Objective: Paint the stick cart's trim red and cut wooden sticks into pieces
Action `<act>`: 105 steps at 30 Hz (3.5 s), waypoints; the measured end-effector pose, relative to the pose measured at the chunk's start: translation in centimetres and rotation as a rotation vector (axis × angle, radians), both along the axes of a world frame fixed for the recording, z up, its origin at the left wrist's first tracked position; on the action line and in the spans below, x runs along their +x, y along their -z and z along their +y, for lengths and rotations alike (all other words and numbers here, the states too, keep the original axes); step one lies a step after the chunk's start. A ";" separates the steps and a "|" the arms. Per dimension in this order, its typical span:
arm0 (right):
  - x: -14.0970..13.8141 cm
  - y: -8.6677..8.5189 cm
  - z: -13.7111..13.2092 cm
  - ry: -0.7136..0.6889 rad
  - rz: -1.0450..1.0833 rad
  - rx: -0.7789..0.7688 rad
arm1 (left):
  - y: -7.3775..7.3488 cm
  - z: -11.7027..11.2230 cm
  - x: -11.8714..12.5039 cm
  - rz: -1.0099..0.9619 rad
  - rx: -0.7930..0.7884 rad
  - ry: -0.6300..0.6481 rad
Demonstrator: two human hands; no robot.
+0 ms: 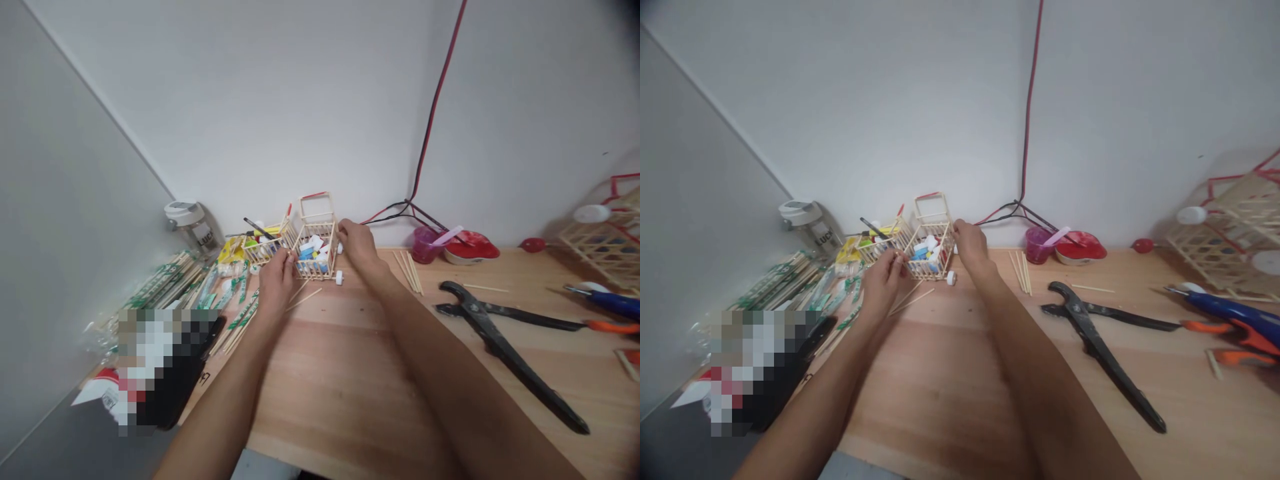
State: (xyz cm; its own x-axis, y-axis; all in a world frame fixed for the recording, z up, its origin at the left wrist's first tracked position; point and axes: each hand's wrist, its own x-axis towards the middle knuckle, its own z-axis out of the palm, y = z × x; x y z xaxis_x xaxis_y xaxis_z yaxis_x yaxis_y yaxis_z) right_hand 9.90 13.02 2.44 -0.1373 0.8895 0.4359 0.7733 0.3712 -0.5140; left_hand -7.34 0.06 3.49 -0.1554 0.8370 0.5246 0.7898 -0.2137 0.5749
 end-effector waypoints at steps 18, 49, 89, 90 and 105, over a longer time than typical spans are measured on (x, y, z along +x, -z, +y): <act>0.4 -0.5 0.2 -0.050 0.006 0.015 | -0.3 0.1 -0.2 -0.016 -0.013 -0.025; 1.6 -0.2 1.0 -0.160 0.076 -0.008 | -0.1 0.3 -0.5 -0.065 -0.003 -0.006; -3.6 -6.6 -12.7 -0.478 -0.009 0.109 | -2.8 -0.8 -1.1 -0.949 -0.026 0.493; -3.4 -6.2 -13.0 -0.473 -0.015 0.096 | -3.0 -0.8 -1.3 -0.964 -0.013 0.500; -4.9 -1.2 -15.3 -0.407 -0.713 -0.122 | -3.3 -0.4 -4.1 -1.165 0.266 0.314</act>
